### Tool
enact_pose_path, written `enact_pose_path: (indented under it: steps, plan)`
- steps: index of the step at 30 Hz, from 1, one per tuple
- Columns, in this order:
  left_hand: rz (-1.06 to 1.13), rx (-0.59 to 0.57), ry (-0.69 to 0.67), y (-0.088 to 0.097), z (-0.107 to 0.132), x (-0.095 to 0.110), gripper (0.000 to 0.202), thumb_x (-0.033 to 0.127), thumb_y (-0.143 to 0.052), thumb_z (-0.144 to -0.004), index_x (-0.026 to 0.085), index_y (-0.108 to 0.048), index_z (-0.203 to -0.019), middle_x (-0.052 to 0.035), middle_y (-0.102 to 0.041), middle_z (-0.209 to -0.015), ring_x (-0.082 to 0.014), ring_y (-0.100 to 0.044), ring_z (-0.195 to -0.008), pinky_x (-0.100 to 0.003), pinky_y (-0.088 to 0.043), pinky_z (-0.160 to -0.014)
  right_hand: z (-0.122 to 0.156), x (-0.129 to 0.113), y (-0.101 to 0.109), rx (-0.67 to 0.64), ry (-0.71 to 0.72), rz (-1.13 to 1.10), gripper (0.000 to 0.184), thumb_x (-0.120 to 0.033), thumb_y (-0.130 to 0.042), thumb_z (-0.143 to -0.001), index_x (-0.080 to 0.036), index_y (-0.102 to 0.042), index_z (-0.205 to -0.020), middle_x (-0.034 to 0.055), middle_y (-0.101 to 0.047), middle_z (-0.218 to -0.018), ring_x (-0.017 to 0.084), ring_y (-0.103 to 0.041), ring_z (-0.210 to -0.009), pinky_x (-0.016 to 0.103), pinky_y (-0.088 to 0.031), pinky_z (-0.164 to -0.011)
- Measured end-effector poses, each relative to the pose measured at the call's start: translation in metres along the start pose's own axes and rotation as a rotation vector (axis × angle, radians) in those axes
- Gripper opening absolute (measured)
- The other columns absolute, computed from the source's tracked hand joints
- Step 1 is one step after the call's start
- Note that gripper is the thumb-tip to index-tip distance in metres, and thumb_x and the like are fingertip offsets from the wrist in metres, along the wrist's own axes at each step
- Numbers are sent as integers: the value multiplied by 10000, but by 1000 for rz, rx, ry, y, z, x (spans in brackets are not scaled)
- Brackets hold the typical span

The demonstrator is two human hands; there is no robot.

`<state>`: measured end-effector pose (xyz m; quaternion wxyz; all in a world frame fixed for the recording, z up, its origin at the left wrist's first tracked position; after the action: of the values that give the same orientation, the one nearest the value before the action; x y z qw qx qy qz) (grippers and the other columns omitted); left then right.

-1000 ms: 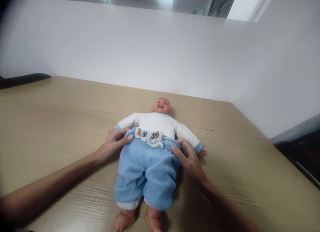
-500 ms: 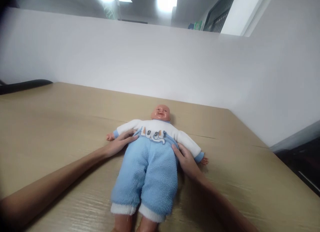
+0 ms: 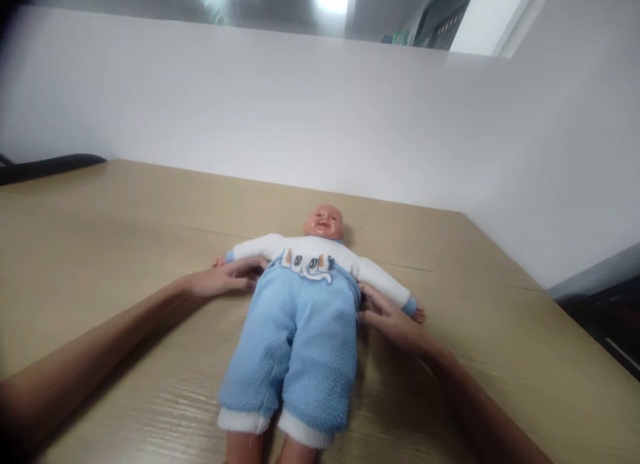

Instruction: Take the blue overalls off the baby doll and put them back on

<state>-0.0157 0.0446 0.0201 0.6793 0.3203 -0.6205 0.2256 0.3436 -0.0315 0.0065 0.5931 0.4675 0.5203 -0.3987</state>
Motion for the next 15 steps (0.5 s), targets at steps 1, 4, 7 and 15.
enact_pose_path:
  steps: [1, 4, 7, 15]
  plan:
    - [-66, -40, -5, 4, 2, 2, 318, 357, -828, -838, 215, -735, -1106, -70, -728, -1109, -283, -661, -1089, -389, -511, -974, 2, -3, 2, -46, 13, 63, 491, -351, -916, -756, -261, -797, -1224, 91, -768, -1333, 378, -622, -1384, 539, -382, -1261]
    - [-139, -89, -52, 6, 4, 9, 363, 368, -859, -819, 203, -746, -1123, -105, -727, -1185, -310, -663, -1163, -424, -495, -1039, 5, -10, 0, -79, 70, 155, 527, -352, -906, -781, -254, -776, -1283, 104, -737, -1395, 363, -584, -1435, 481, -360, -1268]
    - [-50, -124, -53, -3, 3, 10, 318, 394, -820, -863, 210, -767, -1117, -111, -739, -1228, -321, -658, -1219, -462, -451, -1107, 6, -12, -13, -21, 59, 53, 441, -410, -873, -809, -283, -801, -1225, 81, -788, -1290, 339, -651, -1362, 431, -446, -1198]
    - [474, 197, -19, -36, -11, -20, 211, 378, -705, -892, 189, -729, -981, -79, -766, -1094, -279, -677, -1099, -405, -487, -1008, 7, 2, -43, 201, -130, -234, 539, -737, -659, -868, -289, -813, -1125, 98, -840, -1036, 390, -722, -1196, 516, -607, -984]
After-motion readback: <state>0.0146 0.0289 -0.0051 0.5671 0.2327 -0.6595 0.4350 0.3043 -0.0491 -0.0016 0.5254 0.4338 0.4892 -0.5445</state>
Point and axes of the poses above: each hand's wrist, its own z-axis away from the middle knuckle, its own y-axis out of the back of the hand, x = y × z, the point moved 3 cm from there along -z, towards the middle knuckle
